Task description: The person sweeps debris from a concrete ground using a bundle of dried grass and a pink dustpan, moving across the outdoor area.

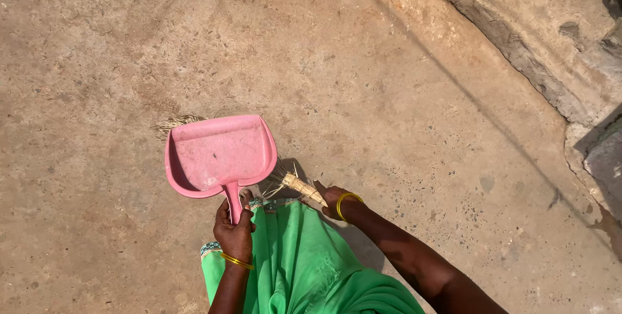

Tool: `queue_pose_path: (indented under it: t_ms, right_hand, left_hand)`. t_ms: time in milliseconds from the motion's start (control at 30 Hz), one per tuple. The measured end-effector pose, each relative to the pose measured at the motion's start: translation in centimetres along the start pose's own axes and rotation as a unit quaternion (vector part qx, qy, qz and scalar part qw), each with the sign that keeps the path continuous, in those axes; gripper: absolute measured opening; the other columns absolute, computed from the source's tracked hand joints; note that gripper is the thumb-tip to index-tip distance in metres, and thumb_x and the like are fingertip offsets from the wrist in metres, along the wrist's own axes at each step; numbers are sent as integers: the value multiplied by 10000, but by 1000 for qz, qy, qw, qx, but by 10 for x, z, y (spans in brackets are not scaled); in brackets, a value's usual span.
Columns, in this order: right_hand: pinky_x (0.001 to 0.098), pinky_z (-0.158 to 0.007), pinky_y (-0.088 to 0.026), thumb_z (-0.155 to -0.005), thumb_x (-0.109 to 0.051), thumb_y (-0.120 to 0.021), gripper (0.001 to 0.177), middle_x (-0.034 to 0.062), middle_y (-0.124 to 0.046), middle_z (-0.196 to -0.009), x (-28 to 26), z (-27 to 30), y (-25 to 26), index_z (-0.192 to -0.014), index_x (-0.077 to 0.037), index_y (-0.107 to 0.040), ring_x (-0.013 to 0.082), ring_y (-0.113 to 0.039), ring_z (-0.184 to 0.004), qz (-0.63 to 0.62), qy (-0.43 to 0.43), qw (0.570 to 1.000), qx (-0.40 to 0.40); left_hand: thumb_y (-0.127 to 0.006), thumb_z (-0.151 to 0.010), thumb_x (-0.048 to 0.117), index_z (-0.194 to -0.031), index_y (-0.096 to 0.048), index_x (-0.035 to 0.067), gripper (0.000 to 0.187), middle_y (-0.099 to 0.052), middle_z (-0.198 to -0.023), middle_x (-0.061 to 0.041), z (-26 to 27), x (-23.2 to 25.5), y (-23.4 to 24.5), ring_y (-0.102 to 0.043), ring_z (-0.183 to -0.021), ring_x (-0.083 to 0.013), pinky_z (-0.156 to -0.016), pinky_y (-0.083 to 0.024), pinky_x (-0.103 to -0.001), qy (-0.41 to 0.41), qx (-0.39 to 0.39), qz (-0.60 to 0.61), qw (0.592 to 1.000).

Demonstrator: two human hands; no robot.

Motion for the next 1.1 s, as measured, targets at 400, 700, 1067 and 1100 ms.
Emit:
queue_pose_path:
  t_ms: [400,700,1067,1100]
  right_hand:
    - [434,-688,-597,-856,-71,-639,808,211,-713,-912,204,68,92,-1582,-111,-288,306,-715,-729,-326,-277,874,230]
    - [469,-697,-576,-821,-109,-659,511,287,-694,-954,147,-136,179,-1247,138,-521,362,-732,-821,-366,-266,845,286]
    - [494,-916,-531,-892,-138,-643,875,235,-634,-1182,-85,-163,221,-1623,-255,-177,400,-636,-1084,-59,-39,997,44]
    - [489,-902,-537,-890,-125,-633,857,213,-664,-1148,-75,-154,227,-1623,-260,-211,388,-653,-1060,-62,-23,994,85]
  left_hand:
    - [-670,-850,-57,-1384,-532,-71,551,-673,-929,-97,-74,10,-35,-586,-618,-112,-471,-485,-249,30,-34,-21,999]
    - [-702,-861,-48,-1354,-539,-84,520,-666,-889,-109,-162,51,-3,-551,-574,-110,-461,-465,-252,39,-18,-59,997]
    - [-696,-880,-38,-1381,-528,-97,532,-664,-958,-103,-240,118,-41,-570,-602,-96,-474,-482,-243,15,-35,-63,997]
    - [-691,-869,-42,-1380,-522,-95,540,-667,-960,-98,-241,119,-45,-572,-595,-97,-471,-486,-244,17,-39,-64,997]
Point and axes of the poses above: each hand's wrist, its own z-axis away from the middle knuckle, its own y-axis out of the back of the hand, x = y × z, the point moved 9 cm from there along -z, towards the middle knuckle
